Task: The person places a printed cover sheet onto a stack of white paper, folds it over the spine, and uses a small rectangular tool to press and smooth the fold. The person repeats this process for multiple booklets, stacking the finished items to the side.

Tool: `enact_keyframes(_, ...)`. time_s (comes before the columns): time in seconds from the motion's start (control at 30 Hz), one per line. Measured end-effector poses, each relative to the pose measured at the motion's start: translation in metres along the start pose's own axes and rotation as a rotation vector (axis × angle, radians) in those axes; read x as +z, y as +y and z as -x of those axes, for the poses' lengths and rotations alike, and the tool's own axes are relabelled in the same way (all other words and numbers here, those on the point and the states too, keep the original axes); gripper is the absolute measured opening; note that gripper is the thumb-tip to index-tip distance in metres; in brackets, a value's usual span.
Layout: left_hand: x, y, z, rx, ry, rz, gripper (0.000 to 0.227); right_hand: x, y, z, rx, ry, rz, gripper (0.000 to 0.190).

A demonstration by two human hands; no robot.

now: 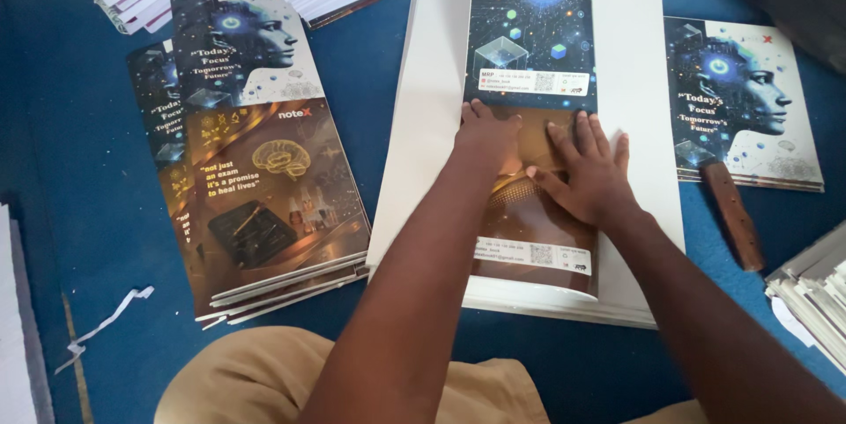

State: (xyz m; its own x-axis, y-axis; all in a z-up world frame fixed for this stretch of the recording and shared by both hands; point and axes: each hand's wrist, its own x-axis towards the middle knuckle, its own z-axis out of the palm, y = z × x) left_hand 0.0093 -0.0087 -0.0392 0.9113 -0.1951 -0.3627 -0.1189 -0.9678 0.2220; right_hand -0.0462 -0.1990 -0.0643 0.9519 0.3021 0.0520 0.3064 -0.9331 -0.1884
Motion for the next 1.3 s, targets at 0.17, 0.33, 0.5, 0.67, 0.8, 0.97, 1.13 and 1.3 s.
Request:
enact_keyframes(0.17,-0.01,0.003,0.003,0.028,-0.031,-0.076,0.093,-0.012,0.008,-0.005,0.032,-0.075,-0.049,0.081)
enact_keyframes(0.33,-0.025,0.007,0.017,0.024,-0.103,-0.099,0.106,-0.043,0.028,-0.008,0.062,-0.107,-0.316,0.043)
enact_keyframes(0.5,-0.029,0.008,0.022,0.069,-0.09,-0.118,0.107,-0.077,0.049,0.006,0.273,-0.137,-0.235,0.033)
enact_keyframes(0.67,-0.03,0.009,0.024,0.045,-0.076,-0.097,0.108,-0.071,0.104,0.026,0.416,-0.086,-0.208,0.027)
enact_keyframes(0.8,-0.028,0.009,0.03,-0.023,-0.053,0.02,0.107,-0.052,0.162,0.032,0.548,-0.051,-0.182,0.024)
enact_keyframes(0.97,-0.025,0.003,0.034,0.004,-0.033,0.036,0.106,-0.033,0.216,0.035,0.644,-0.234,-0.049,0.034)
enact_keyframes(1.13,-0.019,0.002,0.031,0.06,-0.009,-0.038,0.106,-0.016,0.237,0.034,0.838,-0.473,0.142,0.056)
enact_keyframes(1.3,-0.018,0.0,0.033,0.036,-0.006,-0.009,0.108,-0.011,0.244,0.045,0.77,-0.513,0.156,0.06)
